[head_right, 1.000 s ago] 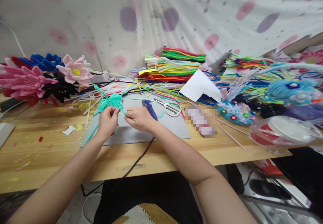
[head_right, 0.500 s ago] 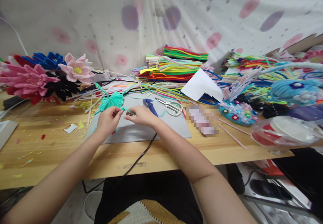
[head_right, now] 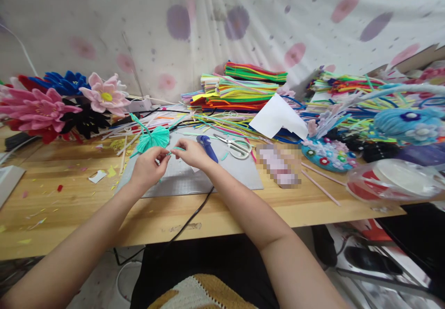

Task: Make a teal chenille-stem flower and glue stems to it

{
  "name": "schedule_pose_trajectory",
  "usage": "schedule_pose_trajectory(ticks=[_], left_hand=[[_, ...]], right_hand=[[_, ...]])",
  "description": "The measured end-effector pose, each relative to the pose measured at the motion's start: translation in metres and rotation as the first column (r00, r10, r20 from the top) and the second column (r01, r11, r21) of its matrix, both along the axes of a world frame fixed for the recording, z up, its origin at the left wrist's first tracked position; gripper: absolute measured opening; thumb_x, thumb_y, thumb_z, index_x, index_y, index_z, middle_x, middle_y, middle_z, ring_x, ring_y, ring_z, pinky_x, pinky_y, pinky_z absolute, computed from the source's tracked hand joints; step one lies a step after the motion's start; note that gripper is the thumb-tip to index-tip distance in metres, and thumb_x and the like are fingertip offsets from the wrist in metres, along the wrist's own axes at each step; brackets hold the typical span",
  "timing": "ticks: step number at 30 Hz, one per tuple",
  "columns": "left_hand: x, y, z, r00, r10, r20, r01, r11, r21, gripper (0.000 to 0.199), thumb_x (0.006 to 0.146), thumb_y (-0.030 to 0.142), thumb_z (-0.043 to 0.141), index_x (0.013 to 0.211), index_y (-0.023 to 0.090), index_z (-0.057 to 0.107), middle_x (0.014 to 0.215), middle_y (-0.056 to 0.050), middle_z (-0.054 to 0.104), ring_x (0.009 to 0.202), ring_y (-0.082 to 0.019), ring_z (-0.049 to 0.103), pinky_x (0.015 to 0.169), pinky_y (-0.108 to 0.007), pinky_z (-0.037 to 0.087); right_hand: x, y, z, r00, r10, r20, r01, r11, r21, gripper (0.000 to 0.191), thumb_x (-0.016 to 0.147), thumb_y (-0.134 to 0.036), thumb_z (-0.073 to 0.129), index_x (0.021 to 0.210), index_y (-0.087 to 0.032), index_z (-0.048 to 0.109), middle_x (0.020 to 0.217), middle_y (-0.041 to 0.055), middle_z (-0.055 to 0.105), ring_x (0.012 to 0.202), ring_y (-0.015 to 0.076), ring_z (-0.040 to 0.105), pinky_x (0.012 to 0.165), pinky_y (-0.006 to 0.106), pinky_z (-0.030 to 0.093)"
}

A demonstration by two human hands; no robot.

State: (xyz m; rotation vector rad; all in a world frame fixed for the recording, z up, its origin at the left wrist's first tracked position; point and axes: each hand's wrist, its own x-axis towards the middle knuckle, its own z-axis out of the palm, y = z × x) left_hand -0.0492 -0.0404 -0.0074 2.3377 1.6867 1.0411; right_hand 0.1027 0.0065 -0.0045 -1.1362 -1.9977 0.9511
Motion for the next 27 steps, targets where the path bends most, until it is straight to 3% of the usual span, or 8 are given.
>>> schedule_pose_trajectory(ticks=[9, 15, 17, 21, 24, 27], left_hand=[[0.004, 0.003, 0.013, 0.971, 0.089, -0.222, -0.123, 0.982, -0.143, 0.017, 0.076, 0.019, 0.046, 0.069, 0.017, 0.062, 0.075, -0.005, 0.063, 0.070, -0.017, 0.056, 0.060, -0.028, 0.036], [0.007, 0.001, 0.013, 0.959, 0.076, -0.273, -0.134, 0.971, -0.200, 0.021, 0.080, 0.027, 0.046, 0.086, 0.020, 0.064, 0.083, -0.005, 0.064, 0.073, -0.017, 0.057, 0.059, -0.027, 0.036], [0.009, 0.001, 0.010, 0.963, 0.075, -0.260, -0.123, 0.977, -0.172, 0.022, 0.081, 0.028, 0.045, 0.086, 0.019, 0.064, 0.083, -0.006, 0.065, 0.074, -0.017, 0.058, 0.061, -0.027, 0.037], [0.010, 0.003, 0.008, 0.966, 0.129, -0.224, -0.165, 0.974, -0.155, 0.022, 0.081, 0.028, 0.046, 0.082, 0.019, 0.066, 0.081, -0.008, 0.066, 0.074, -0.020, 0.059, 0.061, -0.028, 0.038], [0.009, 0.006, 0.008, 0.964, 0.182, -0.195, -0.221, 0.954, -0.201, 0.021, 0.079, 0.028, 0.050, 0.088, 0.019, 0.067, 0.081, -0.008, 0.068, 0.074, -0.021, 0.060, 0.061, -0.029, 0.039], [0.009, 0.009, 0.008, 0.965, 0.203, -0.168, -0.237, 0.947, -0.218, 0.024, 0.078, 0.026, 0.051, 0.093, 0.018, 0.067, 0.082, -0.009, 0.068, 0.077, -0.022, 0.061, 0.064, -0.031, 0.041]], right_hand=[[-0.003, -0.004, -0.005, 0.989, -0.079, 0.127, 0.068, 0.994, 0.087, 0.012, 0.075, -0.028, 0.056, 0.071, -0.018, 0.058, 0.063, -0.0026, 0.063, 0.060, 0.0083, 0.051, 0.059, 0.020, 0.035], [-0.002, 0.000, -0.008, 0.990, -0.024, 0.140, 0.019, 0.999, 0.038, 0.010, 0.076, -0.026, 0.054, 0.072, -0.016, 0.057, 0.069, -0.0006, 0.065, 0.066, 0.0090, 0.055, 0.062, 0.020, 0.036], [-0.001, 0.001, -0.006, 0.990, 0.004, 0.140, -0.003, 1.000, -0.011, 0.010, 0.077, -0.026, 0.054, 0.078, -0.016, 0.057, 0.070, -0.0002, 0.065, 0.068, 0.0094, 0.056, 0.064, 0.020, 0.037], [0.004, -0.002, 0.003, 0.990, -0.027, 0.137, 0.035, 0.998, -0.058, 0.029, 0.078, -0.036, 0.055, 0.100, -0.016, 0.052, 0.067, -0.0013, 0.063, 0.065, 0.0107, 0.056, 0.064, 0.022, 0.037], [0.008, -0.006, 0.012, 0.974, -0.040, 0.224, 0.037, 0.999, 0.020, 0.014, 0.082, -0.028, 0.049, 0.088, -0.017, 0.056, 0.065, -0.0006, 0.060, 0.064, 0.0111, 0.054, 0.062, 0.022, 0.034], [0.008, -0.011, 0.019, 0.958, -0.069, 0.279, 0.031, 0.990, 0.138, 0.014, 0.082, -0.021, 0.046, 0.076, -0.017, 0.058, 0.064, 0.0000, 0.059, 0.062, 0.0112, 0.050, 0.059, 0.022, 0.031]])
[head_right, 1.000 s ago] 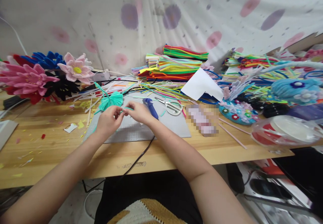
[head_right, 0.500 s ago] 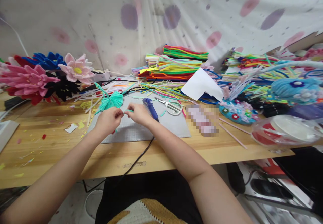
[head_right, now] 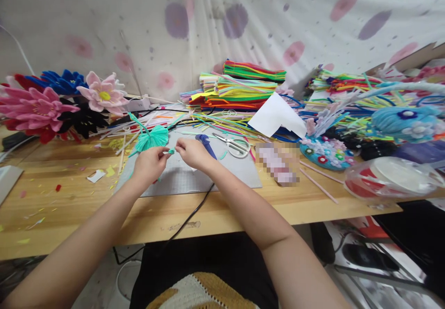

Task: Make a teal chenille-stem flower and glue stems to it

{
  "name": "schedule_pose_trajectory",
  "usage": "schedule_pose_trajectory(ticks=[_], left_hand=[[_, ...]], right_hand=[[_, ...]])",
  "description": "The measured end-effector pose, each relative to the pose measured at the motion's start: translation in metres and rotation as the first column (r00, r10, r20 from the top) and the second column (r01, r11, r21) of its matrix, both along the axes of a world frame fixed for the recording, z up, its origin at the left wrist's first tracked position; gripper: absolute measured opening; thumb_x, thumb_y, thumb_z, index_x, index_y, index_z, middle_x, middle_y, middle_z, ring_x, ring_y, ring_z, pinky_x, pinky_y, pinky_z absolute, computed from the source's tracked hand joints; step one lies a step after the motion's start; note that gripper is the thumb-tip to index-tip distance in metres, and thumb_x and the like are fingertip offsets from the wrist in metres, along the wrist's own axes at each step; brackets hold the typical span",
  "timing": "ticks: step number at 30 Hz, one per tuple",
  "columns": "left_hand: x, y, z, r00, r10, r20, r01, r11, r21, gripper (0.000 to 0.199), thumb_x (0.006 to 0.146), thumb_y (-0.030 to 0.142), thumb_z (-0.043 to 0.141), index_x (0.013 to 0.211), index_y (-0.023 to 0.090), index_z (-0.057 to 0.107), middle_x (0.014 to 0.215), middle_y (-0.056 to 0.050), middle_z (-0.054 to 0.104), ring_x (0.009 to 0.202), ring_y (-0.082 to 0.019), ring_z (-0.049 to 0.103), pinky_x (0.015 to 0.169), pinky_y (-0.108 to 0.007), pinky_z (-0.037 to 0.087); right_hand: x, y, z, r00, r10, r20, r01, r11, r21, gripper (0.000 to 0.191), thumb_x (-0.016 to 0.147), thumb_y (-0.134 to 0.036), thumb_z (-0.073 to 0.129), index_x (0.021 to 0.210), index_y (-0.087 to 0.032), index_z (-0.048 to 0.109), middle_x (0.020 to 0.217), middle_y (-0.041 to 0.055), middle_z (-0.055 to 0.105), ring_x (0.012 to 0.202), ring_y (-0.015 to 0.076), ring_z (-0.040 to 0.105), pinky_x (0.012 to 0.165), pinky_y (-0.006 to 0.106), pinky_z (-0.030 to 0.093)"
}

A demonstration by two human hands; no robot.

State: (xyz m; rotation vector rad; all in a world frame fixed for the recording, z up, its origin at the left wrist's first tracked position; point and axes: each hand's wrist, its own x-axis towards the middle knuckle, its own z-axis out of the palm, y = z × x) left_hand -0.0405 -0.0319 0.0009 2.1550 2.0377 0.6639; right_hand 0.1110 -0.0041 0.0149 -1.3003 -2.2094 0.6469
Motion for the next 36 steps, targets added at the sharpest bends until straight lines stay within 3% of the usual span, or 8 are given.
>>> schedule_pose_trajectory(ticks=[10, 17, 20, 22, 25, 29, 32, 36], left_hand=[[0.004, -0.001, 0.002, 0.995, 0.004, -0.098, -0.009, 0.999, -0.050, 0.022, 0.077, 0.026, 0.049, 0.079, 0.017, 0.069, 0.080, -0.012, 0.067, 0.072, -0.026, 0.060, 0.058, -0.033, 0.038], [0.008, -0.001, -0.002, 0.975, -0.085, -0.207, 0.087, 0.996, -0.003, 0.024, 0.077, 0.018, 0.043, 0.073, 0.018, 0.067, 0.079, -0.011, 0.064, 0.071, -0.025, 0.059, 0.056, -0.032, 0.036], [0.004, 0.004, 0.003, 0.999, -0.030, -0.042, 0.031, 0.999, 0.023, 0.021, 0.074, 0.018, 0.046, 0.068, 0.018, 0.066, 0.073, -0.011, 0.063, 0.068, -0.025, 0.058, 0.057, -0.033, 0.036], [-0.002, 0.008, 0.007, 0.967, 0.012, 0.254, -0.006, 1.000, -0.024, 0.014, 0.072, 0.019, 0.051, 0.066, 0.017, 0.065, 0.066, -0.007, 0.060, 0.059, -0.019, 0.055, 0.053, -0.030, 0.036], [-0.011, 0.010, 0.011, 0.620, 0.162, 0.768, 0.043, 0.970, -0.239, 0.005, 0.067, 0.019, 0.058, 0.067, 0.014, 0.061, 0.059, -0.003, 0.056, 0.044, -0.008, 0.042, 0.039, -0.021, 0.027], [-0.018, 0.007, 0.013, 0.093, 0.378, 0.921, 0.287, 0.876, -0.388, 0.005, 0.065, 0.008, 0.057, 0.063, 0.012, 0.053, 0.059, 0.001, 0.050, 0.038, 0.000, 0.030, 0.030, -0.011, 0.013], [-0.020, 0.002, 0.013, -0.055, 0.418, 0.907, 0.404, 0.840, -0.363, 0.009, 0.068, 0.005, 0.053, 0.062, 0.012, 0.051, 0.060, 0.002, 0.045, 0.038, 0.001, 0.026, 0.028, -0.007, 0.015], [-0.021, -0.002, 0.010, -0.057, 0.355, 0.933, 0.439, 0.849, -0.296, 0.010, 0.069, 0.008, 0.054, 0.060, 0.013, 0.051, 0.061, 0.002, 0.044, 0.039, 0.000, 0.026, 0.027, -0.006, 0.018]], right_hand=[[-0.007, -0.010, 0.004, 0.999, -0.008, -0.037, 0.009, 0.999, 0.036, 0.016, 0.082, -0.023, 0.044, 0.076, -0.017, 0.058, 0.062, -0.0001, 0.060, 0.057, 0.0108, 0.050, 0.056, 0.022, 0.030], [-0.016, 0.002, 0.019, 0.986, 0.011, 0.165, -0.034, 0.990, 0.136, 0.017, 0.082, -0.021, 0.044, 0.076, -0.016, 0.060, 0.077, 0.0073, 0.064, 0.071, 0.0179, 0.055, 0.061, 0.026, 0.031], [-0.022, -0.001, 0.025, 0.968, 0.029, 0.248, -0.080, 0.977, 0.197, 0.019, 0.082, -0.019, 0.041, 0.079, -0.015, 0.060, 0.080, 0.0102, 0.064, 0.074, 0.0209, 0.056, 0.062, 0.028, 0.031], [-0.022, -0.006, 0.025, 0.974, 0.018, 0.224, -0.065, 0.977, 0.203, 0.018, 0.083, -0.020, 0.041, 0.082, -0.016, 0.059, 0.079, 0.0094, 0.064, 0.073, 0.0202, 0.056, 0.062, 0.027, 0.031], [-0.016, -0.012, 0.016, 0.996, 0.008, 0.084, -0.020, 0.991, 0.135, 0.017, 0.085, -0.024, 0.040, 0.083, -0.018, 0.056, 0.074, 0.0043, 0.062, 0.068, 0.0155, 0.054, 0.061, 0.025, 0.032], [-0.009, -0.013, -0.005, 0.992, 0.073, -0.106, -0.070, 0.997, 0.032, 0.018, 0.087, -0.026, 0.037, 0.081, -0.020, 0.053, 0.065, -0.0024, 0.059, 0.061, 0.0106, 0.051, 0.061, 0.021, 0.033], [-0.009, -0.013, -0.014, 0.978, 0.114, -0.177, -0.107, 0.993, 0.051, 0.020, 0.088, -0.029, 0.036, 0.081, -0.020, 0.052, 0.064, -0.0035, 0.057, 0.061, 0.0097, 0.050, 0.062, 0.020, 0.032], [-0.009, -0.014, -0.015, 0.969, 0.169, -0.180, -0.156, 0.984, 0.081, 0.020, 0.088, -0.030, 0.038, 0.081, -0.020, 0.054, 0.065, -0.0035, 0.056, 0.060, 0.0090, 0.049, 0.061, 0.020, 0.032]])
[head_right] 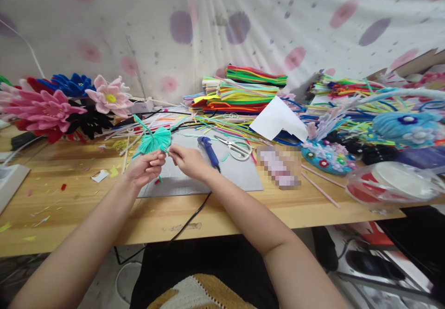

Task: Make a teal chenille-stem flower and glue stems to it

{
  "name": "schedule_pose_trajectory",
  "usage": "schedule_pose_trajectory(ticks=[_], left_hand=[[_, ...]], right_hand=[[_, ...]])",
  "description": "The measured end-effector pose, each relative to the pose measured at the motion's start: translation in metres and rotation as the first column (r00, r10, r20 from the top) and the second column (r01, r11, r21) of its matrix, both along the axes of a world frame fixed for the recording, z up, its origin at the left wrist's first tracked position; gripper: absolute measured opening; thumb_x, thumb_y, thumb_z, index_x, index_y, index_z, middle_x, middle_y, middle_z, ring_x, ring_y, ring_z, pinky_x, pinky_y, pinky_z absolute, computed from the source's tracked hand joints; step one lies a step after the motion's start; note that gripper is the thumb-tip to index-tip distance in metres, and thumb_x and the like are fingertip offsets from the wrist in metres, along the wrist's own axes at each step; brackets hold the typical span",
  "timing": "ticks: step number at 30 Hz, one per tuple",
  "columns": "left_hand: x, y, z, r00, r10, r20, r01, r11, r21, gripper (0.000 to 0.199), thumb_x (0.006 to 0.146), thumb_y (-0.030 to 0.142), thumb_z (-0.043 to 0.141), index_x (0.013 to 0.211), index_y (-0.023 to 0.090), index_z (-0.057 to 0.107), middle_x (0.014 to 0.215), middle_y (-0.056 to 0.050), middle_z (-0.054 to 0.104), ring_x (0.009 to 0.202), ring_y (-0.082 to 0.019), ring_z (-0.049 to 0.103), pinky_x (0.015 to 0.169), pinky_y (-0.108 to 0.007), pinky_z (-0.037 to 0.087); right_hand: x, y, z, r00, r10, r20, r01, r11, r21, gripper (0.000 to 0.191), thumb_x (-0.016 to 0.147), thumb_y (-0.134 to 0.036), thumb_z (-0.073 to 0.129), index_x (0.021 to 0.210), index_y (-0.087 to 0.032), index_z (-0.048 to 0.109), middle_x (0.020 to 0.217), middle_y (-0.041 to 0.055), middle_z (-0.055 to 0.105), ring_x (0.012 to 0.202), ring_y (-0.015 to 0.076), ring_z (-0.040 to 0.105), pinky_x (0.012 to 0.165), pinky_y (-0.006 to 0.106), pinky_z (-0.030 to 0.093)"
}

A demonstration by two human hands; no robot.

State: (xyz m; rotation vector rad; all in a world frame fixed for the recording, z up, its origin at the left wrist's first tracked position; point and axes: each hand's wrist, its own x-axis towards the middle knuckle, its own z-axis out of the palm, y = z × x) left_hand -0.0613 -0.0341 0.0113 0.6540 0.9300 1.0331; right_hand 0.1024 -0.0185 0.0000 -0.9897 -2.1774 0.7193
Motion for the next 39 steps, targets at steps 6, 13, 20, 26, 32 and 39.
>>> schedule_pose_trajectory(ticks=[6, 13, 20, 26, 32, 39], left_hand=[[0.000, -0.001, -0.002, 0.984, 0.087, -0.156, -0.071, 0.992, 0.108, 0.012, 0.062, 0.016, 0.067, 0.062, 0.012, 0.055, 0.056, 0.002, 0.048, 0.040, 0.000, 0.033, 0.032, -0.010, 0.024], [-0.009, 0.003, -0.001, 0.968, -0.047, -0.248, 0.076, 0.991, 0.110, 0.015, 0.060, 0.021, 0.068, 0.063, 0.013, 0.057, 0.054, 0.004, 0.045, 0.040, -0.001, 0.033, 0.034, -0.012, 0.024], [-0.002, 0.006, -0.001, 0.930, 0.032, -0.367, 0.077, 0.957, 0.278, 0.025, 0.063, 0.034, 0.067, 0.065, 0.015, 0.051, 0.054, 0.004, 0.048, 0.041, -0.004, 0.041, 0.040, -0.017, 0.034], [0.001, 0.005, -0.001, 0.921, 0.068, -0.384, 0.082, 0.929, 0.362, 0.022, 0.068, 0.032, 0.064, 0.065, 0.014, 0.052, 0.051, 0.003, 0.049, 0.044, -0.005, 0.045, 0.038, -0.015, 0.032], [-0.010, 0.007, -0.002, 0.956, -0.269, 0.117, 0.279, 0.957, -0.080, 0.007, 0.076, 0.012, 0.053, 0.069, 0.010, 0.053, 0.048, 0.006, 0.035, 0.034, 0.000, 0.030, 0.030, -0.009, 0.021], [-0.007, 0.011, -0.007, 0.920, -0.241, 0.308, 0.316, 0.922, -0.224, 0.013, 0.082, 0.006, 0.041, 0.073, 0.010, 0.050, 0.052, 0.006, 0.034, 0.035, -0.001, 0.035, 0.028, -0.007, 0.022]], right_hand=[[-0.001, 0.001, -0.007, 0.988, 0.024, -0.153, -0.044, 0.990, -0.133, 0.026, 0.087, -0.028, 0.038, 0.110, -0.021, 0.049, 0.062, -0.0048, 0.055, 0.055, 0.0075, 0.048, 0.058, 0.019, 0.035], [-0.004, 0.011, -0.016, 0.902, 0.138, -0.409, -0.294, 0.890, -0.348, 0.038, 0.082, -0.029, 0.043, 0.118, -0.018, 0.047, 0.054, -0.0069, 0.049, 0.044, 0.0054, 0.041, 0.045, 0.017, 0.034], [-0.008, 0.017, -0.018, 0.889, 0.057, -0.453, -0.235, 0.908, -0.348, 0.032, 0.081, -0.024, 0.043, 0.112, -0.018, 0.049, 0.053, -0.0076, 0.048, 0.042, 0.0053, 0.040, 0.044, 0.017, 0.034], [-0.005, 0.023, -0.021, 0.936, 0.046, -0.349, -0.113, 0.979, -0.172, 0.024, 0.082, -0.022, 0.042, 0.102, -0.019, 0.054, 0.054, -0.0061, 0.050, 0.045, 0.0053, 0.043, 0.048, 0.018, 0.035], [-0.006, 0.017, -0.015, 0.905, 0.146, -0.400, -0.220, 0.965, -0.144, 0.023, 0.083, -0.026, 0.042, 0.101, -0.017, 0.052, 0.058, -0.0047, 0.052, 0.043, 0.0045, 0.043, 0.045, 0.018, 0.036], [-0.008, 0.018, -0.013, 0.839, 0.147, -0.523, -0.332, 0.901, -0.279, 0.016, 0.079, -0.022, 0.042, 0.094, -0.017, 0.047, 0.055, -0.0069, 0.049, 0.040, 0.0039, 0.042, 0.040, 0.016, 0.034]])
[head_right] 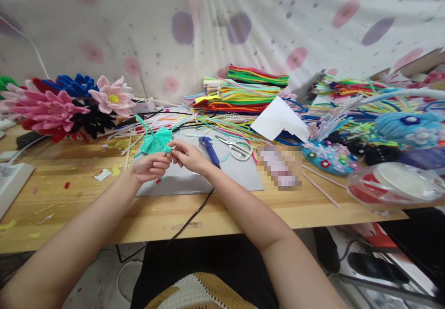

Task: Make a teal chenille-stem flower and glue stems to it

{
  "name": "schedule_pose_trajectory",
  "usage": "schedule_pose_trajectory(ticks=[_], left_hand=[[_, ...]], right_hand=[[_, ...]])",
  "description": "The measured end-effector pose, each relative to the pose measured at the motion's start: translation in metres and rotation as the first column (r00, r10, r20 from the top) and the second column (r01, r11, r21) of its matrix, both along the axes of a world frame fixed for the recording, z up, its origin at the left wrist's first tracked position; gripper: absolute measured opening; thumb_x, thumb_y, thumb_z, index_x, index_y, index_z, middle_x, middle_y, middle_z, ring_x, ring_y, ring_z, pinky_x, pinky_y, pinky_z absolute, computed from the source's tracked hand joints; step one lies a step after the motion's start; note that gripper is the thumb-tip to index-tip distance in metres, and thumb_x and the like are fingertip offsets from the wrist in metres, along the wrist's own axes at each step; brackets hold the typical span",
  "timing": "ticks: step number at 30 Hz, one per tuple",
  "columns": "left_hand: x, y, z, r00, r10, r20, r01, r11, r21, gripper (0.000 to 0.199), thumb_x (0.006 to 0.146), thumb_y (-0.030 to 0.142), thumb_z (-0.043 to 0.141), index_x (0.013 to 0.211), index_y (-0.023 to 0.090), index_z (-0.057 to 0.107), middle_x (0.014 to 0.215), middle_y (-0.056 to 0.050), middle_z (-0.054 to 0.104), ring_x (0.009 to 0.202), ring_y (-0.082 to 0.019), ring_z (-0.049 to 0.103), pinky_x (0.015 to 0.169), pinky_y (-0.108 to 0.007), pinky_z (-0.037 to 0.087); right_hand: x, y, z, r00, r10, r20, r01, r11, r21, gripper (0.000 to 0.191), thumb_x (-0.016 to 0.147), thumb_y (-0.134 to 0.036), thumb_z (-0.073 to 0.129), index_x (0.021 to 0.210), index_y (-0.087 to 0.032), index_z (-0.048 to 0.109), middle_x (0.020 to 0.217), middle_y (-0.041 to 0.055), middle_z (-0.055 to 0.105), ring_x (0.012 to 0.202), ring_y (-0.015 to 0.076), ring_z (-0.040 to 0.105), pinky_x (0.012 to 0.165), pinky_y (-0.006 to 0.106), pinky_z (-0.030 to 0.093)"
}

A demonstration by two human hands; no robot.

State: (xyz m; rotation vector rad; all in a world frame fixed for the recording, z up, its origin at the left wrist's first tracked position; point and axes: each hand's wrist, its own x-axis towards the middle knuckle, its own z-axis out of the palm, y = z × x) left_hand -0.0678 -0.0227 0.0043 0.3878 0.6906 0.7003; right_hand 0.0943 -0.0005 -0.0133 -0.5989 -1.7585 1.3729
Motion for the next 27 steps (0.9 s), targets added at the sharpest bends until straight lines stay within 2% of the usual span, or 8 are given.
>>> schedule_pose_trajectory(ticks=[4, 11, 15, 18, 20, 22, 24, 27], left_hand=[[0.002, 0.000, 0.002, 0.996, 0.028, -0.084, -0.023, 0.998, 0.055, 0.010, 0.079, 0.003, 0.043, 0.076, 0.011, 0.049, 0.055, 0.005, 0.036, 0.037, -0.002, 0.038, 0.028, -0.008, 0.022], [-0.005, -0.003, 0.002, 0.999, -0.023, 0.029, 0.025, 0.999, -0.048, 0.015, 0.085, 0.010, 0.038, 0.075, 0.011, 0.049, 0.051, 0.006, 0.035, 0.036, -0.001, 0.036, 0.030, -0.007, 0.026], [0.000, -0.003, 0.005, 0.979, 0.004, -0.202, 0.008, 0.998, 0.059, 0.006, 0.080, 0.015, 0.049, 0.074, 0.012, 0.051, 0.052, 0.005, 0.040, 0.038, -0.002, 0.041, 0.030, -0.008, 0.024], [0.012, -0.007, 0.008, 0.833, 0.189, -0.520, -0.024, 0.951, 0.307, 0.016, 0.074, 0.027, 0.059, 0.070, 0.013, 0.052, 0.056, 0.003, 0.048, 0.046, -0.005, 0.051, 0.035, -0.012, 0.032], [0.021, -0.011, 0.009, 0.669, 0.392, -0.631, -0.035, 0.865, 0.500, 0.024, 0.071, 0.036, 0.061, 0.070, 0.014, 0.052, 0.059, 0.002, 0.052, 0.050, -0.009, 0.055, 0.040, -0.016, 0.039], [0.027, -0.013, 0.007, 0.537, 0.562, -0.629, -0.018, 0.753, 0.658, 0.028, 0.068, 0.041, 0.062, 0.074, 0.015, 0.052, 0.061, 0.001, 0.055, 0.054, -0.011, 0.057, 0.045, -0.020, 0.044], [0.029, -0.014, 0.003, 0.472, 0.641, -0.606, 0.026, 0.676, 0.736, 0.032, 0.067, 0.044, 0.061, 0.079, 0.016, 0.053, 0.064, 0.000, 0.058, 0.056, -0.012, 0.058, 0.047, -0.021, 0.045], [0.028, -0.013, 0.000, 0.449, 0.656, -0.607, 0.078, 0.648, 0.758, 0.033, 0.068, 0.046, 0.059, 0.081, 0.016, 0.055, 0.062, 0.000, 0.057, 0.052, -0.011, 0.055, 0.043, -0.021, 0.041]], right_hand=[[0.000, 0.000, 0.000, 0.995, -0.066, 0.071, 0.064, 0.998, 0.022, 0.013, 0.080, -0.017, 0.040, 0.090, -0.018, 0.047, 0.053, -0.0078, 0.048, 0.038, 0.0033, 0.041, 0.039, 0.015, 0.033], [0.002, -0.007, 0.011, 0.997, -0.014, 0.079, 0.011, 0.999, 0.047, 0.023, 0.078, -0.014, 0.038, 0.097, -0.018, 0.051, 0.053, -0.0079, 0.049, 0.039, 0.0029, 0.043, 0.039, 0.014, 0.035], [0.002, -0.006, 0.008, 0.993, -0.067, 0.097, 0.070, 0.997, -0.030, 0.021, 0.074, -0.014, 0.042, 0.093, -0.018, 0.049, 0.048, -0.0097, 0.050, 0.034, 0.0035, 0.042, 0.035, 0.013, 0.034], [0.001, -0.003, 0.004, 0.989, -0.103, 0.102, 0.115, 0.985, -0.126, 0.018, 0.071, -0.014, 0.044, 0.089, -0.018, 0.047, 0.045, -0.0105, 0.051, 0.031, 0.0043, 0.043, 0.033, 0.013, 0.032], [-0.001, -0.001, 0.002, 0.989, -0.114, 0.094, 0.129, 0.977, -0.168, 0.018, 0.070, -0.014, 0.044, 0.088, -0.018, 0.046, 0.044, -0.0106, 0.052, 0.031, 0.0049, 0.044, 0.033, 0.013, 0.033], [-0.002, 0.000, 0.002, 0.989, -0.122, 0.081, 0.135, 0.973, -0.185, 0.018, 0.070, -0.015, 0.045, 0.088, -0.018, 0.045, 0.044, -0.0107, 0.053, 0.031, 0.0054, 0.045, 0.033, 0.013, 0.033], [-0.003, 0.000, 0.004, 0.989, -0.125, 0.076, 0.138, 0.971, -0.193, 0.017, 0.071, -0.016, 0.046, 0.088, -0.019, 0.044, 0.044, -0.0109, 0.053, 0.031, 0.0057, 0.046, 0.032, 0.014, 0.034], [-0.003, -0.001, 0.009, 0.988, -0.114, 0.100, 0.131, 0.974, -0.187, 0.017, 0.071, -0.015, 0.045, 0.088, -0.019, 0.043, 0.044, -0.0111, 0.053, 0.031, 0.0056, 0.046, 0.033, 0.013, 0.035]])
